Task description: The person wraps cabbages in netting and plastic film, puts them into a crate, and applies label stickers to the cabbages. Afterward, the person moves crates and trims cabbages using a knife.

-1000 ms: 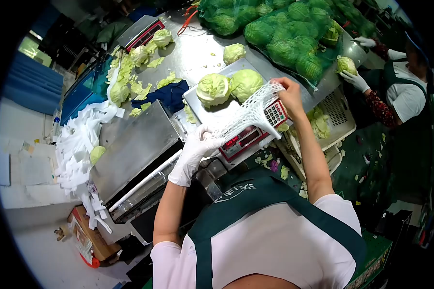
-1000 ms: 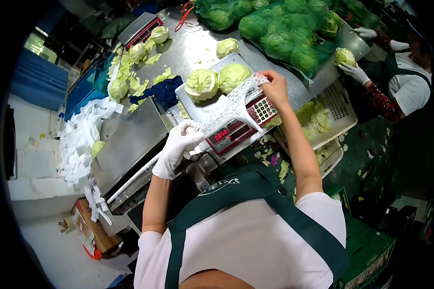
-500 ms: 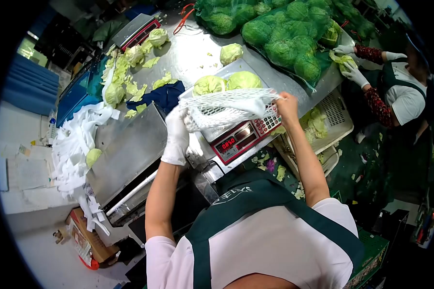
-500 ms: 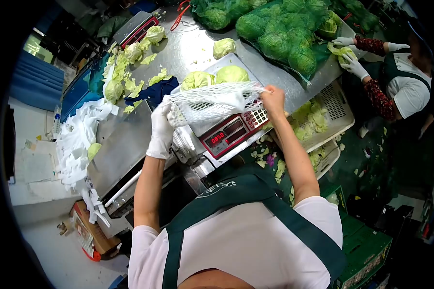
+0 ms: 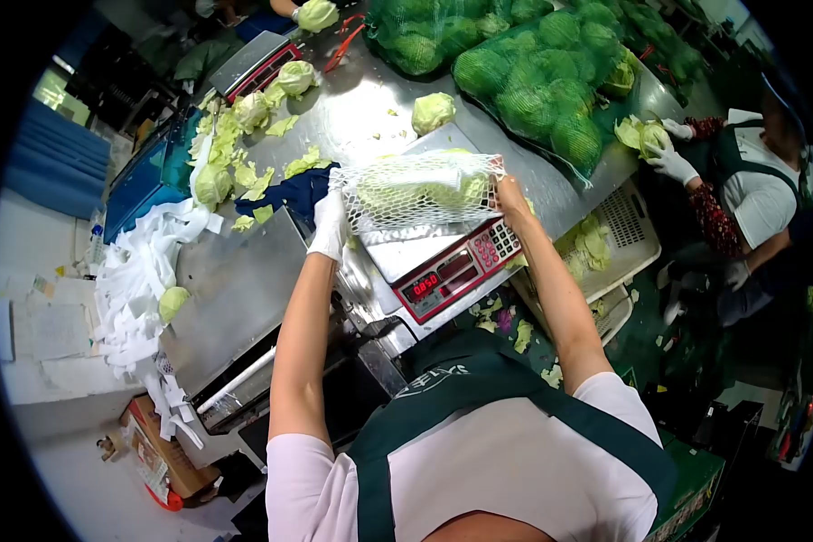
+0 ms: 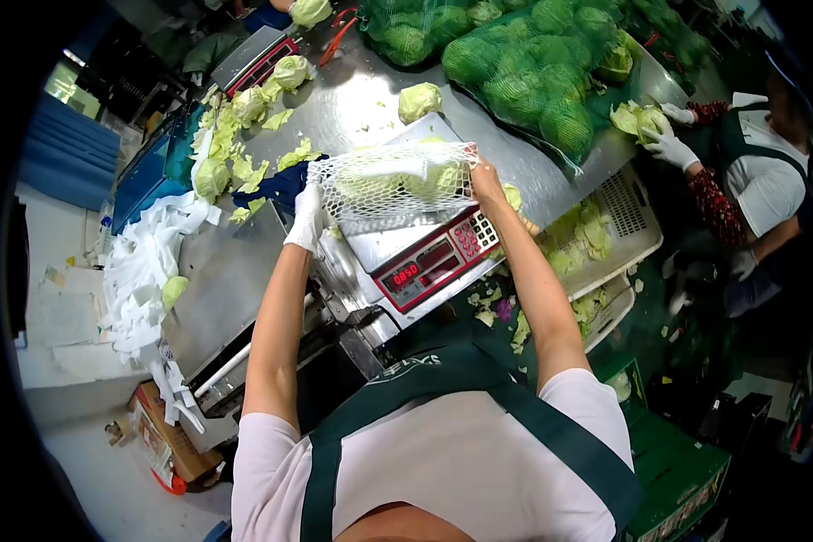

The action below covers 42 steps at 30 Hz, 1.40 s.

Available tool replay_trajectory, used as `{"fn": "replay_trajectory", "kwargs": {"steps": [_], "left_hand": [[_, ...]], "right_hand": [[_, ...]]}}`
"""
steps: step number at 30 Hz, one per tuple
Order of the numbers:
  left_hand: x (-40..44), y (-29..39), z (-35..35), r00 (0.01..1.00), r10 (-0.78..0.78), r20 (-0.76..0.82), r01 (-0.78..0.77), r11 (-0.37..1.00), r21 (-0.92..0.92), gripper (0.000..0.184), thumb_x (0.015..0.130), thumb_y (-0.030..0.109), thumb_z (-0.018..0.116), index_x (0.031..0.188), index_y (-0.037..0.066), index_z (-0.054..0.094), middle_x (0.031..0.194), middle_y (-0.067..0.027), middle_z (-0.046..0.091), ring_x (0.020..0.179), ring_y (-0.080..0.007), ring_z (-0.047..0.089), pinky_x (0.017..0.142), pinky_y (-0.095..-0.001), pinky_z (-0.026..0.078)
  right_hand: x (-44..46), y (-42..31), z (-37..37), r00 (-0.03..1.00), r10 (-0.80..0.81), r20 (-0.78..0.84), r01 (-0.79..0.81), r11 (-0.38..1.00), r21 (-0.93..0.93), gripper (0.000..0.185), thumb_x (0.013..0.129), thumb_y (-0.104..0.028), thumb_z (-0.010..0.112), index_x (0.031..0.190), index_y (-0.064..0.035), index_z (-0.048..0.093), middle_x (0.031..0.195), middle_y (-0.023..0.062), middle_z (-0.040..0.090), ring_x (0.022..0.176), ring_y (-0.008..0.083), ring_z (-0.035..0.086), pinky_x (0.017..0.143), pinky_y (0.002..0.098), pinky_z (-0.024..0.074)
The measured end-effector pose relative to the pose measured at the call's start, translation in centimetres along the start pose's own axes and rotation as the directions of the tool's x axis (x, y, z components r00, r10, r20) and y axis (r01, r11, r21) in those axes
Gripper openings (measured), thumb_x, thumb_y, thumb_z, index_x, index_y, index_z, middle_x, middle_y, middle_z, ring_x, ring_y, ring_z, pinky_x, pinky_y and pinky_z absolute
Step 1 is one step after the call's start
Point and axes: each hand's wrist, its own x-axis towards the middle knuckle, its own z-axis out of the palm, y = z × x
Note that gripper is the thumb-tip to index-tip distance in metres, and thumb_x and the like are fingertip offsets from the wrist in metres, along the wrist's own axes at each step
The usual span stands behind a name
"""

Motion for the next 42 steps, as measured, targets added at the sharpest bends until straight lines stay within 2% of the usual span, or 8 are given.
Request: {"fn": "replay_trajectory", "kwargs": {"steps": [8, 19, 28, 34, 37, 39, 41, 42], "left_hand": [[-2.2, 2.6, 2.4, 0.914, 0.033, 0.403, 0.106, 0.943, -0.316, 0.029, 0.09, 0.018, 0.038, 0.108, 0.002, 0.055, 0.1, -0.0078, 0.062, 0.085, -0.0173, 0.06, 0.074, -0.0288, 0.05], [-2.4, 5.1, 0.1, 0.831, -0.084, 0.551, 0.222, 0.956, -0.189, 0.034, 0.087, 0.022, 0.038, 0.102, -0.003, 0.056, 0.098, -0.013, 0.063, 0.085, -0.0191, 0.062, 0.079, -0.0301, 0.05], [-0.8, 2.8, 0.1, 0.745, -0.3, 0.595, 0.481, 0.861, -0.167, 0.031, 0.084, 0.013, 0.039, 0.101, -0.007, 0.056, 0.097, -0.0169, 0.062, 0.083, -0.0222, 0.063, 0.077, -0.0318, 0.051], [-3.2, 5.9, 0.6, 0.629, -0.392, 0.672, 0.641, 0.75, -0.161, 0.035, 0.083, 0.014, 0.04, 0.106, -0.008, 0.054, 0.101, -0.0212, 0.061, 0.088, -0.029, 0.062, 0.083, -0.0374, 0.05], [-3.6, 7.4, 1.1, 0.652, -0.39, 0.65, 0.601, 0.789, -0.13, 0.029, 0.077, 0.003, 0.04, 0.095, -0.01, 0.059, 0.09, -0.019, 0.064, 0.075, -0.0215, 0.064, 0.071, -0.0294, 0.053], [-1.9, 6.2, 1.0, 0.766, -0.129, 0.63, 0.152, 0.988, 0.018, 0.029, 0.075, 0.008, 0.042, 0.087, -0.007, 0.063, 0.083, -0.0179, 0.064, 0.078, -0.0242, 0.064, 0.074, -0.0322, 0.052], [-4.2, 8.6, 2.1, 0.735, 0.217, 0.642, -0.318, 0.947, 0.045, 0.027, 0.071, 0.005, 0.043, 0.079, -0.007, 0.065, 0.08, -0.0134, 0.066, 0.076, -0.0174, 0.062, 0.073, -0.0278, 0.049], [-4.8, 8.9, 2.6, 0.655, 0.273, 0.705, -0.506, 0.851, 0.14, 0.027, 0.07, 0.007, 0.043, 0.078, -0.005, 0.066, 0.079, -0.0116, 0.066, 0.074, -0.0167, 0.062, 0.071, -0.0272, 0.048]], "right_hand": [[0.2, -0.1, -0.3, 0.95, 0.159, 0.268, -0.217, 0.954, 0.207, 0.04, 0.091, -0.043, 0.038, 0.103, -0.0078, 0.054, 0.08, 0.0022, 0.061, 0.058, 0.0102, 0.057, 0.049, 0.0236, 0.0468], [2.4, -2.6, -0.6, 0.812, 0.135, 0.568, -0.358, 0.884, 0.301, 0.048, 0.091, -0.037, 0.037, 0.12, 0.0003, 0.046, 0.114, 0.0145, 0.056, 0.098, 0.0243, 0.059, 0.085, 0.038, 0.0495], [4.2, -3.8, 0.1, 0.501, 0.455, 0.736, -0.717, 0.694, 0.059, 0.047, 0.09, -0.027, 0.039, 0.124, 0.0048, 0.041, 0.117, 0.0213, 0.053, 0.102, 0.0292, 0.057, 0.09, 0.0422, 0.046], [6.1, -1.7, -0.4, 0.3, 0.411, 0.861, -0.758, 0.65, -0.046, 0.047, 0.087, -0.022, 0.04, 0.124, 0.0065, 0.041, 0.118, 0.0219, 0.053, 0.106, 0.027, 0.056, 0.09, 0.039, 0.0467], [7.5, -3.4, 0.2, 0.266, 0.337, 0.903, -0.679, 0.731, -0.073, 0.044, 0.08, -0.011, 0.047, 0.121, 0.0054, 0.045, 0.117, 0.0207, 0.054, 0.107, 0.0242, 0.055, 0.086, 0.0346, 0.0489], [8.0, -6.6, 1.1, 0.306, 0.316, 0.898, -0.581, 0.809, -0.086, 0.045, 0.075, -0.004, 0.052, 0.119, 0.0044, 0.049, 0.117, 0.0194, 0.054, 0.108, 0.0229, 0.055, 0.083, 0.0321, 0.0503], [7.5, -10.8, 3.0, 0.192, 0.198, 0.961, 0.337, 0.907, -0.254, 0.047, 0.063, 0.008, 0.058, 0.108, -0.0027, 0.061, 0.12, 0.0121, 0.055, 0.104, 0.021, 0.057, 0.076, 0.0298, 0.0508], [6.5, -12.3, 3.8, 0.195, 0.2, 0.96, 0.332, 0.908, -0.257, 0.047, 0.063, 0.008, 0.058, 0.108, -0.0027, 0.061, 0.12, 0.0121, 0.055, 0.104, 0.021, 0.057, 0.076, 0.0298, 0.0508]]}}
